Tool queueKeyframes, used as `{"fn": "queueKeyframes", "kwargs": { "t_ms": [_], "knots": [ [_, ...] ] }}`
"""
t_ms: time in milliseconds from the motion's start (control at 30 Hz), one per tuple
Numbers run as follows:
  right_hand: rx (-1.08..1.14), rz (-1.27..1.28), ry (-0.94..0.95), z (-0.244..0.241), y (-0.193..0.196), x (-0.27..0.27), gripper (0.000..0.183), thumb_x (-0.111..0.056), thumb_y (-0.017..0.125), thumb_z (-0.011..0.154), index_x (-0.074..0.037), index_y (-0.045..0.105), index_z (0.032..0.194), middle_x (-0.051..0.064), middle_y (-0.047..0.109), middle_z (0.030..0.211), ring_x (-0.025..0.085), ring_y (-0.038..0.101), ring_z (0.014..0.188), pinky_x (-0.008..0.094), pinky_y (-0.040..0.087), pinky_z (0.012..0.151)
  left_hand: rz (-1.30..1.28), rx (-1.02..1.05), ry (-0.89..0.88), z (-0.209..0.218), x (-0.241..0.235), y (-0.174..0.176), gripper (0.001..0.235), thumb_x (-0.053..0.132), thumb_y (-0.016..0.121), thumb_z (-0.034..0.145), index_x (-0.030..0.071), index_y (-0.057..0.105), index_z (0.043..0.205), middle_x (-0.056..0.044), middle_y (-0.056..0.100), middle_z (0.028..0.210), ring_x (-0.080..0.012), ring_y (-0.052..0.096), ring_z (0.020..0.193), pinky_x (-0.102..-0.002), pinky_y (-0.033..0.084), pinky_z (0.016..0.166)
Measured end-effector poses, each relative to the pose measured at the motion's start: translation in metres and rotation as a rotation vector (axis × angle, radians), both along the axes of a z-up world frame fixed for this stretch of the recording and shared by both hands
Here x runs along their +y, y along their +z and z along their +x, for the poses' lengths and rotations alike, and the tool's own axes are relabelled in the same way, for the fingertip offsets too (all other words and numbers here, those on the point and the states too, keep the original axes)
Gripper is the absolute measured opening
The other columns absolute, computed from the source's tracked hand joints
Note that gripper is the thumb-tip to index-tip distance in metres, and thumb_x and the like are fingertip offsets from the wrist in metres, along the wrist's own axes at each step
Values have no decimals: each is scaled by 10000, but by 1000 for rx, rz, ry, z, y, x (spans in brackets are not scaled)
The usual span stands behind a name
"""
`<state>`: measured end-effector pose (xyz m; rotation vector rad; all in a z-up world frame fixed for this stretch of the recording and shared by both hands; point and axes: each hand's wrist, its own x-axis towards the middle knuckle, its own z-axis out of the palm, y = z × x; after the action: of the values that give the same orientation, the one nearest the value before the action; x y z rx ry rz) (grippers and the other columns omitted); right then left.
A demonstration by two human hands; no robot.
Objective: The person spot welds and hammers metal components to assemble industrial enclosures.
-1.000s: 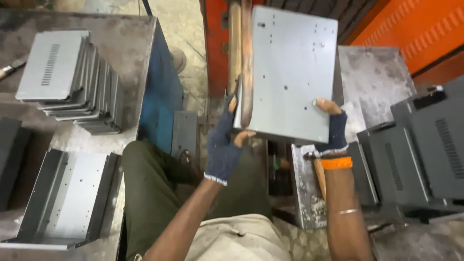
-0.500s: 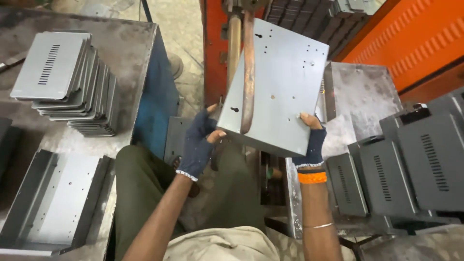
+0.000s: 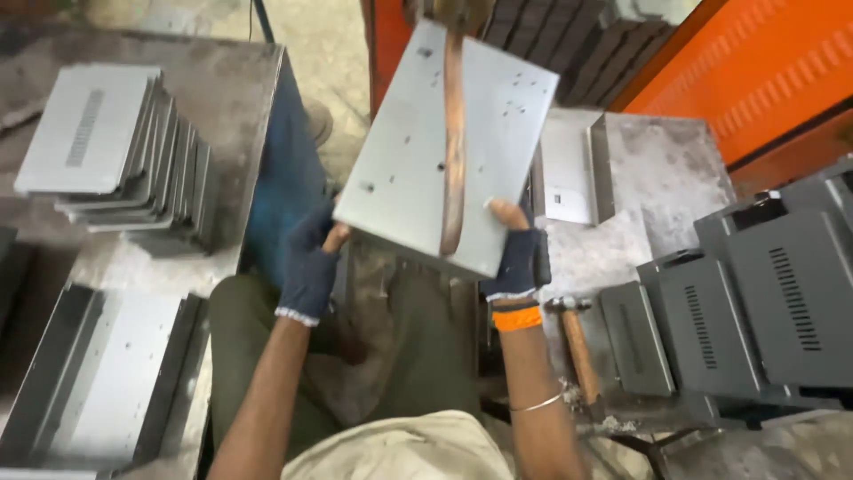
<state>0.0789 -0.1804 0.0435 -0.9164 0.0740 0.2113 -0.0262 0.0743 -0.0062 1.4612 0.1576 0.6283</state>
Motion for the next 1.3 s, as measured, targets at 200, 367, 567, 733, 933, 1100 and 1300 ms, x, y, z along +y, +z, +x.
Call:
{"fn": "queueKeyframes", "kwargs": {
  "t_ms": [200, 367, 567, 733, 933, 1100, 1300],
  "knots": [
    [59, -50, 83, -1, -16, 12, 550, -270, 722, 790, 10, 632, 1255, 110, 689, 970, 234, 673, 803, 350, 579, 695, 104, 44, -22, -11, 10, 1, 464, 188, 703, 993, -35, 616, 1390, -72, 720, 1223, -132, 629, 1106, -305, 506, 980],
    [-4, -18, 45, -2, 3, 12, 500, -247, 709, 782, 3, 647, 1210, 80, 718, 988, 189, 710, 833, 309, 602, 736, 56, -1, -50, -7, 12, -7, 423, 155, 706, 964, -16, 621, 1342, -37, 710, 1215, -118, 625, 1103, -283, 497, 976],
    [-59, -2, 4, -8, -8, 18, 381, -278, 700, 907, -18, 617, 1172, 70, 626, 889, 199, 632, 760, 345, 541, 660, 155, 87, 46, -10, 16, 17, 214, 191, 692, 1045, 4, 634, 960, 32, 524, 810, -80, 451, 762, -285, 396, 678],
    [-174, 82, 74, 14, -20, 44, 421, -236, 686, 850, -7, 630, 1199, 72, 681, 967, 203, 683, 832, 340, 566, 718, 218, 168, 81, -15, 30, 24, 185, 177, 691, 971, 1, 667, 918, 39, 584, 777, -72, 486, 715, -274, 414, 629],
    [-57, 190, 117, 17, -64, -2, 423, -233, 710, 969, 19, 580, 1283, 122, 662, 1067, 269, 660, 916, 395, 553, 795, 179, 81, 17, -11, 5, 16, 173, 141, 746, 966, -8, 711, 1044, -2, 661, 889, -101, 561, 837, -288, 488, 767],
    [-48, 170, 53, -4, -78, -44, 539, -385, 644, 972, -26, 555, 1364, 111, 670, 1199, 264, 658, 1051, 403, 545, 907, 66, -95, 22, 5, -70, 40, 680, 44, 833, 753, 25, 577, 1383, -35, 633, 1229, -127, 596, 1059, -285, 502, 925],
    [110, 68, 147, -9, -168, -43, 605, -511, 532, 967, -92, 532, 1404, 88, 649, 1301, 239, 653, 1115, 378, 548, 958, -181, 77, -179, 11, -66, 16, 594, 72, 832, 777, 46, 618, 1331, -33, 701, 1159, -126, 619, 1055, -297, 518, 940]
  ]
}}
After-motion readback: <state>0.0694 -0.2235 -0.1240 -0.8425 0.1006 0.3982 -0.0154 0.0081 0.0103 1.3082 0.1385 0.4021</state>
